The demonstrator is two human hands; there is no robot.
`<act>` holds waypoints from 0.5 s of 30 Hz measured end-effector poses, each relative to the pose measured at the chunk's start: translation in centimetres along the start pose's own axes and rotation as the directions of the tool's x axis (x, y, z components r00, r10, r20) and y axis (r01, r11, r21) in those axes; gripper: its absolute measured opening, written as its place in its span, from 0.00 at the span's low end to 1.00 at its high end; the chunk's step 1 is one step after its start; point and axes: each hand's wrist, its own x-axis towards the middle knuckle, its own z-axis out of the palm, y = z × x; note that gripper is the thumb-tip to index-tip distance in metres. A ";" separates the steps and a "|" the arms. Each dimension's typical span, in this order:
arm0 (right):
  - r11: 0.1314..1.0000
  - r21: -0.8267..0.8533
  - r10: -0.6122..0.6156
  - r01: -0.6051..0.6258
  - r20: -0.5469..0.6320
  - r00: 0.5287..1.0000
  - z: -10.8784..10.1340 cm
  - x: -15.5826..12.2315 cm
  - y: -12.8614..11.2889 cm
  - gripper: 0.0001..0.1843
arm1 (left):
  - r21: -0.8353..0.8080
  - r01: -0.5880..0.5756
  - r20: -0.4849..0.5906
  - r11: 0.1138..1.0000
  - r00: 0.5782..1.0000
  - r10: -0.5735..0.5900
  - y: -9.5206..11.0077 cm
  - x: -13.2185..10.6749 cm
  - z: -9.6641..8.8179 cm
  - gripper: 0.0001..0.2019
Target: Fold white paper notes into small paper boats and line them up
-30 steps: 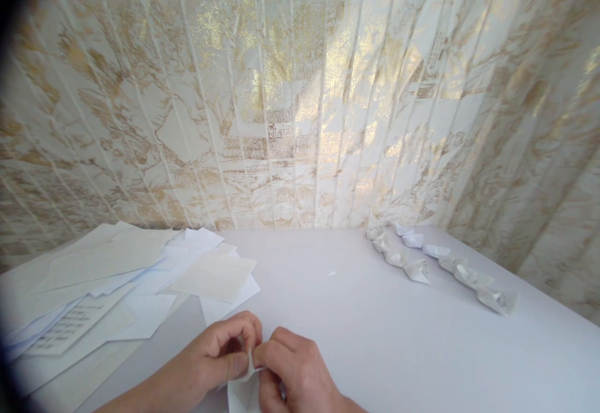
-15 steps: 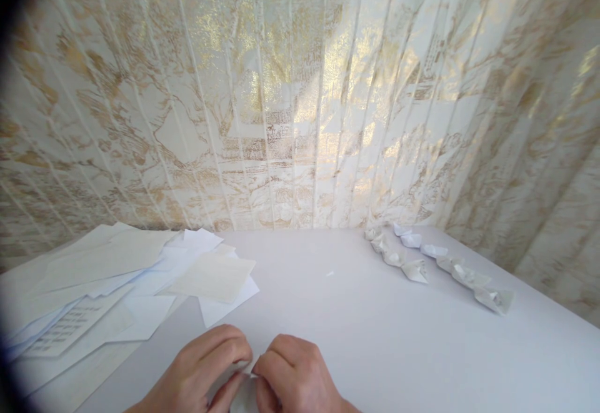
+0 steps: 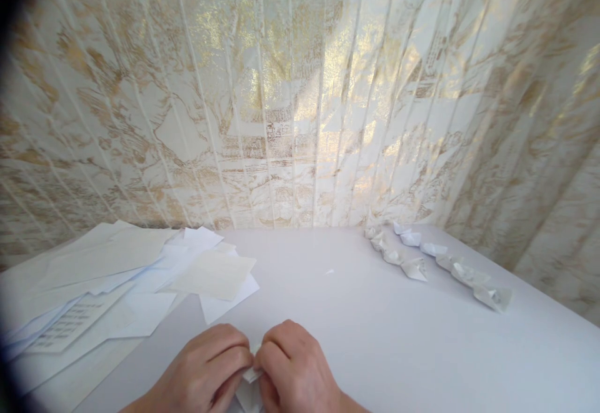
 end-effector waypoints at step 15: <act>0.984 0.135 0.083 -0.118 0.243 0.967 -1.1 0.2 0.3 0.14 | -0.152 0.025 0.281 0.988 0.960 0.019 -0.6 0.9 -1.9 0.11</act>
